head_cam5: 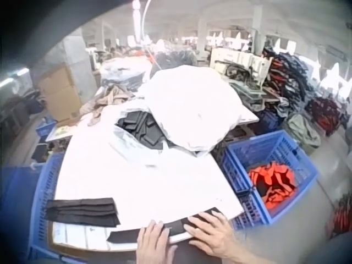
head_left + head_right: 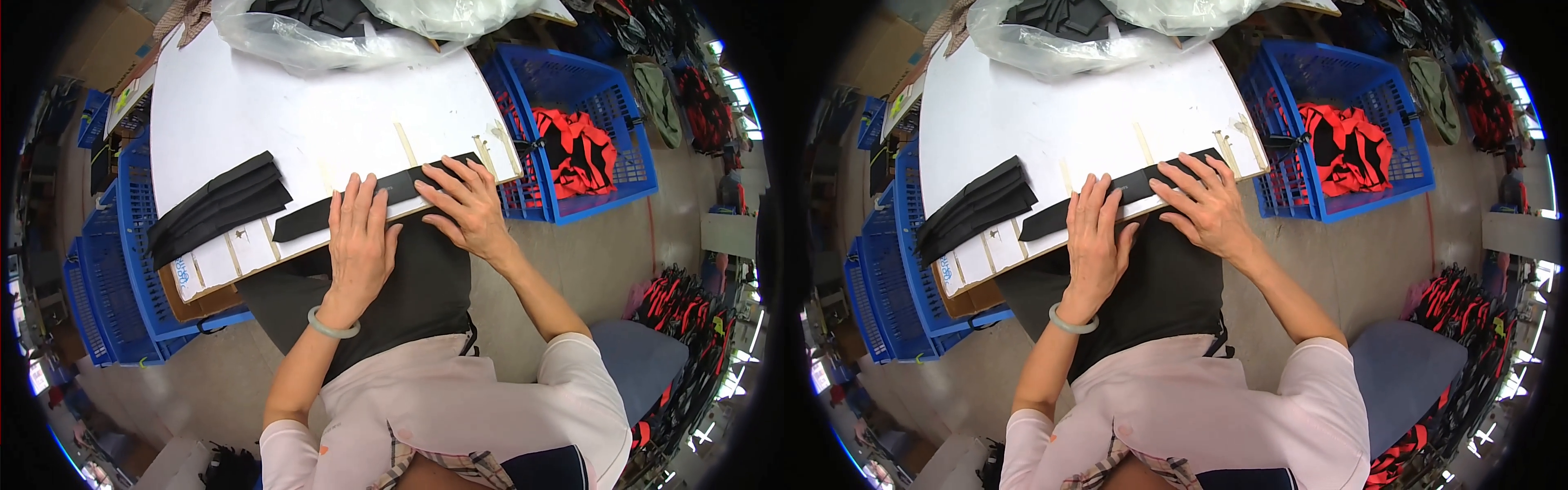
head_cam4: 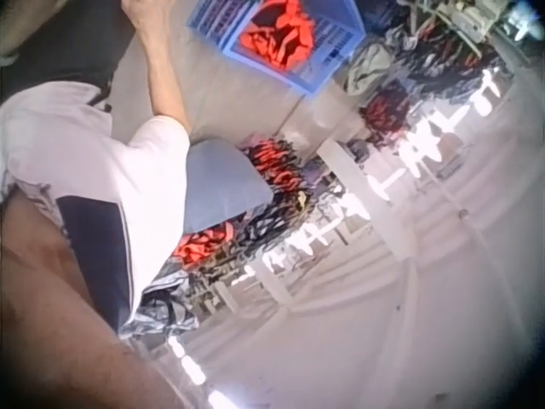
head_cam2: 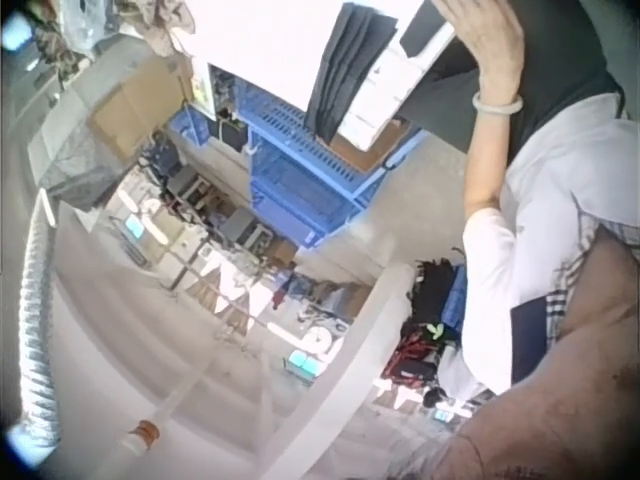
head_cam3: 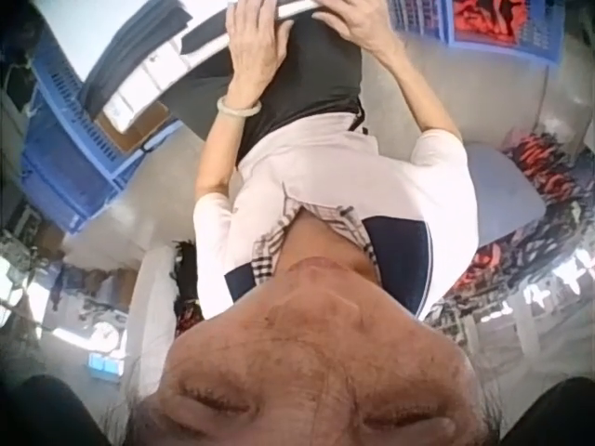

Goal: Applying adhesive strips to black fabric components and organizing them on a board and in crates.

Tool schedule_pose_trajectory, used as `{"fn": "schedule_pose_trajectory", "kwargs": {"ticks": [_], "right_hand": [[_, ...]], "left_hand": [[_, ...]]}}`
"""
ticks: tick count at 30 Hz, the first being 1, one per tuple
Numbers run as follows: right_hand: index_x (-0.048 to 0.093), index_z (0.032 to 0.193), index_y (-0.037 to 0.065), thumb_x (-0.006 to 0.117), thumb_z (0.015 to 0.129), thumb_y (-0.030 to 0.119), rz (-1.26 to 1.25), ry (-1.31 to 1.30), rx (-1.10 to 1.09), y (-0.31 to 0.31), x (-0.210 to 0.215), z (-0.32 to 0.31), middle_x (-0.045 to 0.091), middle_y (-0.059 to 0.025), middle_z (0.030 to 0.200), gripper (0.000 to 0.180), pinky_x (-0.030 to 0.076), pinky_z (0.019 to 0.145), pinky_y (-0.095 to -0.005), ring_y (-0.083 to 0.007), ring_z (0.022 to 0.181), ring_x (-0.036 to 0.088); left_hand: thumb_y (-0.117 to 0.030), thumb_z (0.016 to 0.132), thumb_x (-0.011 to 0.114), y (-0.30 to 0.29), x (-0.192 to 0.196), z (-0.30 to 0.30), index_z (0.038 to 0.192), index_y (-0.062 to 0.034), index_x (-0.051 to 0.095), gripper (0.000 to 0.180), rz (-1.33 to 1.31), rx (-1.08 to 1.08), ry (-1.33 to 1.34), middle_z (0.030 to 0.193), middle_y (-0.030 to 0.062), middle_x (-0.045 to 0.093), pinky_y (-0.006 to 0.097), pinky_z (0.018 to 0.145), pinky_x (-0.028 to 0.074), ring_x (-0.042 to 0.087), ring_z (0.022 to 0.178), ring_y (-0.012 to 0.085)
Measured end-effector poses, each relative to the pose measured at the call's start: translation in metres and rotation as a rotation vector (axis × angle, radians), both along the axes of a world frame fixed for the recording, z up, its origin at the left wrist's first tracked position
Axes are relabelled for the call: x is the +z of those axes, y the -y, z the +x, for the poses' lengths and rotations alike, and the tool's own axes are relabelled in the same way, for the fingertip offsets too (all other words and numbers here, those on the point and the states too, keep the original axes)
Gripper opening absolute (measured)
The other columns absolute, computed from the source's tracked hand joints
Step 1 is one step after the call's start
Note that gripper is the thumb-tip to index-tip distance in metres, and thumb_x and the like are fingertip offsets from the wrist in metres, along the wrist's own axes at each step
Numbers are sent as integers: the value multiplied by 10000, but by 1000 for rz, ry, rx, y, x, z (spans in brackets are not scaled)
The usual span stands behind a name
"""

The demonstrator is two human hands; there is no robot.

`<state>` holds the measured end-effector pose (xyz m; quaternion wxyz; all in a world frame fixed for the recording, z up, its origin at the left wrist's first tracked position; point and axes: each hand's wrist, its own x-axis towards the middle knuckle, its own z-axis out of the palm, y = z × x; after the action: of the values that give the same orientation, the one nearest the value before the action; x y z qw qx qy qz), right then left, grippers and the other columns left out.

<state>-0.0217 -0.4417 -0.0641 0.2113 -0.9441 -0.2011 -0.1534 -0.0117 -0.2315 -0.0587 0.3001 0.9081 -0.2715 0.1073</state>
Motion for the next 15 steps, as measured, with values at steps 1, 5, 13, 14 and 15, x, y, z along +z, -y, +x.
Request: {"fn": "schedule_pose_trajectory", "kwargs": {"ticks": [1, 5, 13, 14, 15], "right_hand": [[619, 1211, 160, 734, 754, 247, 8, 2, 9, -1, 0, 0, 543, -26, 1329, 480, 296, 1070, -459, -250, 1272, 446], [640, 1168, 120, 735, 744, 180, 84, 38, 15, 8, -6, 4, 578, -23, 1287, 439, 336, 1044, -424, -238, 1243, 482], [661, 1123, 106, 736, 734, 148, 114, 115, -13, 12, -15, 4, 605, -22, 1249, 398, 352, 1027, -407, -229, 1211, 512], [663, 1119, 108, 737, 734, 153, 118, 118, -24, 13, -15, 4, 606, -19, 1247, 395, 351, 1027, -409, -227, 1208, 513], [666, 1116, 111, 738, 734, 157, 122, 118, -32, 14, -16, 3, 607, -17, 1245, 391, 350, 1027, -410, -225, 1206, 514]], "left_hand": [[-70, 774, 695, 3, -1, 0, 1315, -63, 478, 583, 22, 2, -23, 1397, 170, 411, 524, 1099, 246, 342, 1343, 361], [-69, 767, 697, 6, -2, -2, 1346, -86, 465, 624, 152, -1, -23, 1412, 165, 398, 519, 1108, 225, 327, 1355, 356], [-78, 762, 697, 8, -8, -2, 1343, -81, 468, 624, 195, -27, 18, 1430, 180, 373, 563, 1102, 210, 296, 1363, 375], [-78, 762, 697, 10, -9, -2, 1343, -81, 468, 624, 196, -29, 17, 1430, 180, 373, 563, 1102, 210, 296, 1363, 375], [-81, 759, 701, 11, -10, -2, 1354, -93, 465, 640, 186, -14, 20, 1437, 166, 375, 547, 1108, 204, 295, 1370, 360]]}}
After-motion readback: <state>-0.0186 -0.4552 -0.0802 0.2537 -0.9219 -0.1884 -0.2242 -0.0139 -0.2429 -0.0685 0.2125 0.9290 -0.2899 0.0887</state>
